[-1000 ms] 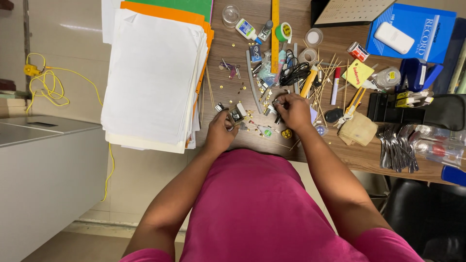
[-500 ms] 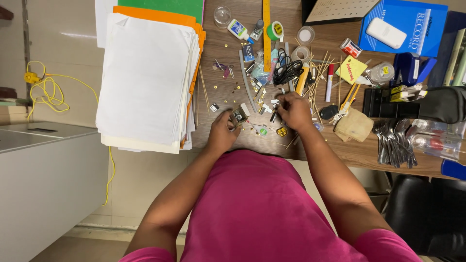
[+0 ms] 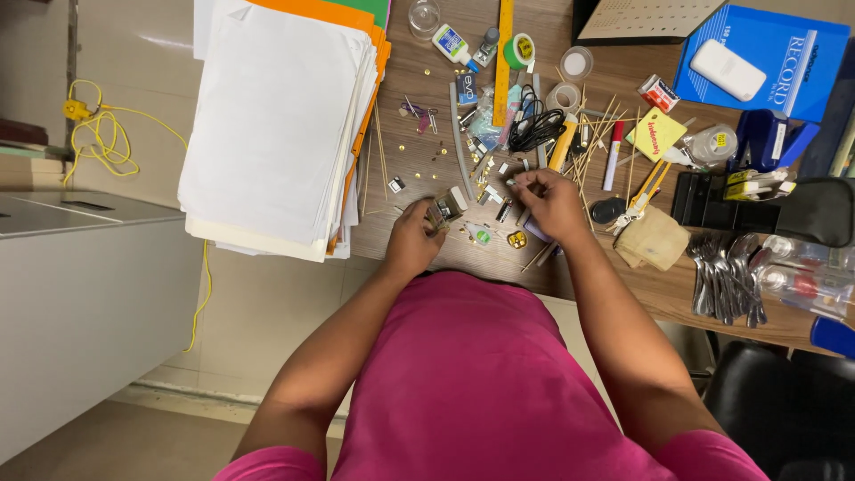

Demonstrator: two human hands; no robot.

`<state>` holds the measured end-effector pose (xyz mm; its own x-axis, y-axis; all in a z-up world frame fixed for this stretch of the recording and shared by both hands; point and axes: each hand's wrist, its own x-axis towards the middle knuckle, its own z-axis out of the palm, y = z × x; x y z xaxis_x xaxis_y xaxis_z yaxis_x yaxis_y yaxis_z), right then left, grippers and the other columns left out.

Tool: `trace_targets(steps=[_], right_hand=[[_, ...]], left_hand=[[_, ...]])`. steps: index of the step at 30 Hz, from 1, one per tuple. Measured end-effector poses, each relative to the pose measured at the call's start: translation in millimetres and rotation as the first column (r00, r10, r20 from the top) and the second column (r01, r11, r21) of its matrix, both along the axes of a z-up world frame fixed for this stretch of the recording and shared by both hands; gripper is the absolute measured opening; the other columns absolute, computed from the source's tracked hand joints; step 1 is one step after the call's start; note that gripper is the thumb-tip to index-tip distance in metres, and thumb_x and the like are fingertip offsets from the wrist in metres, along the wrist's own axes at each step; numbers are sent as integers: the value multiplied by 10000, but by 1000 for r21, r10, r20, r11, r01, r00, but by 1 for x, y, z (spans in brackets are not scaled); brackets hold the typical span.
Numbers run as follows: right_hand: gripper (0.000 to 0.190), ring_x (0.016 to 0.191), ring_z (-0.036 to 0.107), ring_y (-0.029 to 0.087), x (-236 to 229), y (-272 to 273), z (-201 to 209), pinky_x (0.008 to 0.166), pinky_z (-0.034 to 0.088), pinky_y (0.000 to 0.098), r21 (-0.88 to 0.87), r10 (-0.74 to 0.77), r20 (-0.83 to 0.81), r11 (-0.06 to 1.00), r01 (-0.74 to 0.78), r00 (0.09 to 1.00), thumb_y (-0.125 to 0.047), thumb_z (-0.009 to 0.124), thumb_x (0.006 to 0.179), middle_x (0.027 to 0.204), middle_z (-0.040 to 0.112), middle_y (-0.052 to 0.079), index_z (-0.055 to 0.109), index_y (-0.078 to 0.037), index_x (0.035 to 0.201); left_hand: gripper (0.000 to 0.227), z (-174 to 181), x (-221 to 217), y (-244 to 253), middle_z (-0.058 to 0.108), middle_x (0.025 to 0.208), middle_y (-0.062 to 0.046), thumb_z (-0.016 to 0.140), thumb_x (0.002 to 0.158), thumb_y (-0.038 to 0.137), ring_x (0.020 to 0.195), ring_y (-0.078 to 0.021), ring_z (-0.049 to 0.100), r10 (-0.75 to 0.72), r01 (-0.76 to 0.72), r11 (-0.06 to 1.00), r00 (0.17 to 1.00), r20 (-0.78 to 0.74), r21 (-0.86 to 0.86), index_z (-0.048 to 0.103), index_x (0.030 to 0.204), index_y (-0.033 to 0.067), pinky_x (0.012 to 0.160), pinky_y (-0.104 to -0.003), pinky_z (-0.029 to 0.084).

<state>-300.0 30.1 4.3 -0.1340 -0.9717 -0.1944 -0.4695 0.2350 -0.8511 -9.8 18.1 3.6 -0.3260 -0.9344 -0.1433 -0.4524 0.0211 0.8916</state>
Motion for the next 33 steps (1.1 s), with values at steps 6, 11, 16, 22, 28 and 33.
trace_targets(steps=[6, 11, 16, 22, 28, 33], right_hand=[[198, 732, 539, 35, 13, 8, 65, 685, 471, 209, -118, 27, 172, 993, -7, 985, -75, 801, 914, 901, 711, -2, 764, -5, 1095], [213, 723, 521, 41, 22, 9, 120, 686, 456, 210, -237, 169, 134, 962, -134, 976, -74, 800, 900, 911, 689, -3, 759, -12, 1100], [241, 733, 502, 65, 5, 8, 98, 674, 431, 233, -124, 149, 239, 985, -123, 959, -69, 763, 931, 889, 637, 37, 769, -30, 1169], [224, 809, 661, 162, -34, -11, 16, 738, 523, 280, -74, 98, -54, 992, -102, 994, -70, 712, 923, 1024, 742, 89, 758, -52, 1142], [296, 907, 696, 325, -18, -22, -8, 820, 544, 427, -26, 266, -396, 953, -301, 879, -203, 776, 825, 1073, 723, 132, 779, -102, 1104], [267, 877, 686, 344, -8, -29, -3, 849, 508, 493, -58, 266, -563, 932, -358, 782, -288, 812, 814, 997, 720, 123, 766, -83, 979]], left_hand=[[516, 10, -22, 1, 668, 1156, -220, 810, 762, 34, 951, -365, 698, 8, 0, 998, 994, 113, -70, 625, 1243, 12, 806, -420, 586], [485, 24, -44, 3, 674, 1147, -202, 802, 772, 29, 931, -333, 703, -17, 18, 1000, 991, 129, -9, 618, 1221, 12, 801, -416, 577], [509, 23, -59, 10, 671, 1160, -195, 796, 778, 11, 873, -299, 724, -26, 26, 1000, 997, 74, 1, 606, 1250, 13, 771, -384, 584], [490, -14, -58, 24, 755, 918, -129, 809, 812, 21, 824, -196, 752, 118, -91, 979, 983, -140, 185, 609, 1259, 15, 748, -326, 608], [457, -4, -51, 38, 749, 853, -113, 818, 823, 16, 801, -162, 752, 209, -187, 963, 973, -102, 193, 616, 1233, -1, 758, -308, 623], [540, 15, -49, 41, 687, 1032, -143, 778, 784, -28, 786, -193, 730, 173, -172, 985, 983, -58, 17, 605, 1295, -4, 716, -299, 618]])
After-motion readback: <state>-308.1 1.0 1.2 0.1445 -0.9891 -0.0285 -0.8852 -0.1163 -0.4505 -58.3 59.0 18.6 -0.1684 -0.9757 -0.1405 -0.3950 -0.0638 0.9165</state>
